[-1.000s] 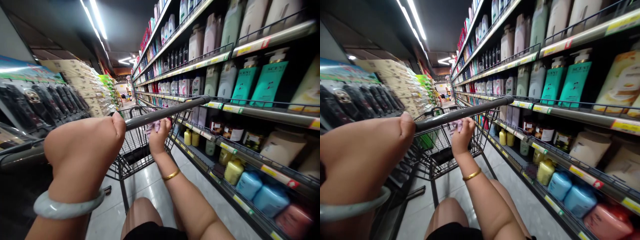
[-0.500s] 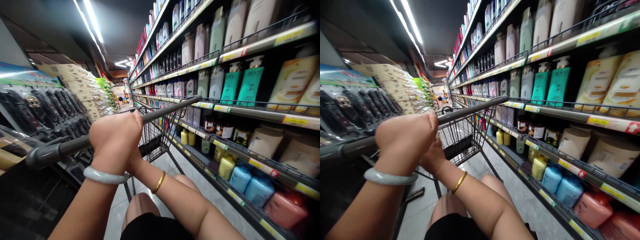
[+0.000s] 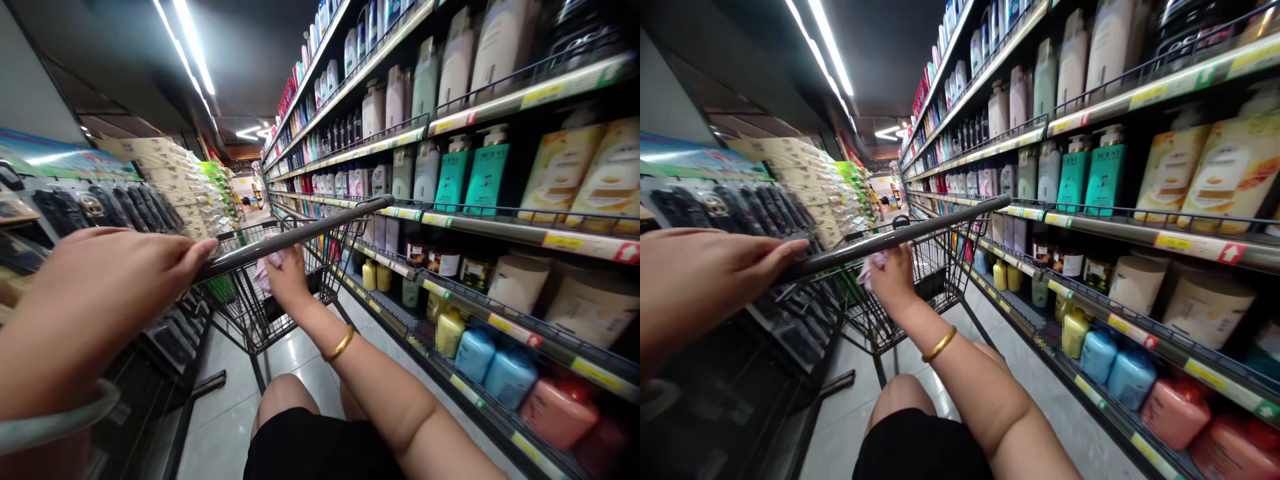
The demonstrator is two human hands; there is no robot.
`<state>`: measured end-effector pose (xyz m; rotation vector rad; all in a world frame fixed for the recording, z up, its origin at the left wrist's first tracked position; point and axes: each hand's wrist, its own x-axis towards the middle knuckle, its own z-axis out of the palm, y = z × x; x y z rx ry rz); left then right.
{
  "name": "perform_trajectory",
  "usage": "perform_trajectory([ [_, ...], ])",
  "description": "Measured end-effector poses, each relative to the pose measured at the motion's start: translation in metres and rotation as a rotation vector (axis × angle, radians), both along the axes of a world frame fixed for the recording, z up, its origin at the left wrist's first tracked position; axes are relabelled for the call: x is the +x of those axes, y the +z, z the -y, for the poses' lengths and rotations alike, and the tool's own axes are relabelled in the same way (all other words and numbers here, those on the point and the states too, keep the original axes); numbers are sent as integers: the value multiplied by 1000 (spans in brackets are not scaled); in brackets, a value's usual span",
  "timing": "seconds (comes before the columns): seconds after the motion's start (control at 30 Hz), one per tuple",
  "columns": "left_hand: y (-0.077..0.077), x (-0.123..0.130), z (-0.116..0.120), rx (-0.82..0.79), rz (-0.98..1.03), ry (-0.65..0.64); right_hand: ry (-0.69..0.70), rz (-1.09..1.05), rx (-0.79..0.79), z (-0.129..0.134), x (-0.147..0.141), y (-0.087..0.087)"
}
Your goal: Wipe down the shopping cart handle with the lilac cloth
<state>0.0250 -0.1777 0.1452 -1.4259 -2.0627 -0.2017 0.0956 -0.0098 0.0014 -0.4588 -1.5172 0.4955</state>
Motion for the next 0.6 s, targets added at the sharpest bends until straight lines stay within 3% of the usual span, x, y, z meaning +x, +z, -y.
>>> perform_trajectory([
  [0.1,-1,-12,2,-105,80,112,127,246,296,28,-19,4],
  [0.2,-8,-12,1,-132,94,149,153,344,521,26,-22,6],
  [0.27,-11,-10,1,-125,77,136,30,242,413,4,-11,7],
  [0.37,-12,-9,2,-122,56,93,-254,-128,-68,-37,10,9],
  [0.43,-12,-8,2,-118,36,82,-324,-254,-211,-51,18,9],
  [0.5,-12,-5,2,-123,42,80,-265,-217,-135,-48,18,8],
  [0.6,-12,1,1,-108,59,65,-41,5,140,-36,10,7],
])
